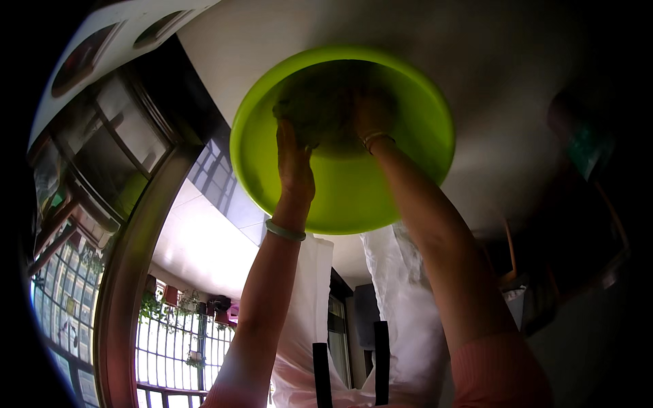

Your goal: The person cleans the balcony window frame and glass panels using a cloth. They then wring the cloth in a green bucket and proceed to wipe the balcony floor and the base of several potted plants. The person also moves a pair of pink shoes and a pair of black sandals to clean underneath them.

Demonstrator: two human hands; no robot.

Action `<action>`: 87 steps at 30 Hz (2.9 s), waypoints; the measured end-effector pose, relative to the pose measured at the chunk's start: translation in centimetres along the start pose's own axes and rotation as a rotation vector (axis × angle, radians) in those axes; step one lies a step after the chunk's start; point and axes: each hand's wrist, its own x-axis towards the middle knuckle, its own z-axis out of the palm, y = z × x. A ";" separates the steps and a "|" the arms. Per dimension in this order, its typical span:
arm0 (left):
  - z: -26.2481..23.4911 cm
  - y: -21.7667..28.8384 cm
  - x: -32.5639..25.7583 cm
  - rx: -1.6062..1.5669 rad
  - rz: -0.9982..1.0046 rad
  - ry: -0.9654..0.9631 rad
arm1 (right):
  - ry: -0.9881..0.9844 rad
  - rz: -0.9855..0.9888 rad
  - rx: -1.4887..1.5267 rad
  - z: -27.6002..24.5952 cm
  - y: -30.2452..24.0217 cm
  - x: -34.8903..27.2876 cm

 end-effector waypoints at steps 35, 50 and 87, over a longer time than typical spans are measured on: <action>2.4 1.0 -3.0 -0.054 -0.228 0.123 | -0.040 -0.059 0.490 -5.8 -2.8 -1.7; 0.4 2.1 -2.3 0.048 -0.179 -0.221 | -0.139 -0.055 0.164 1.0 -2.0 -1.1; -0.3 0.6 -2.1 -0.049 -0.081 -0.142 | 0.185 -0.258 -0.213 3.0 1.4 0.8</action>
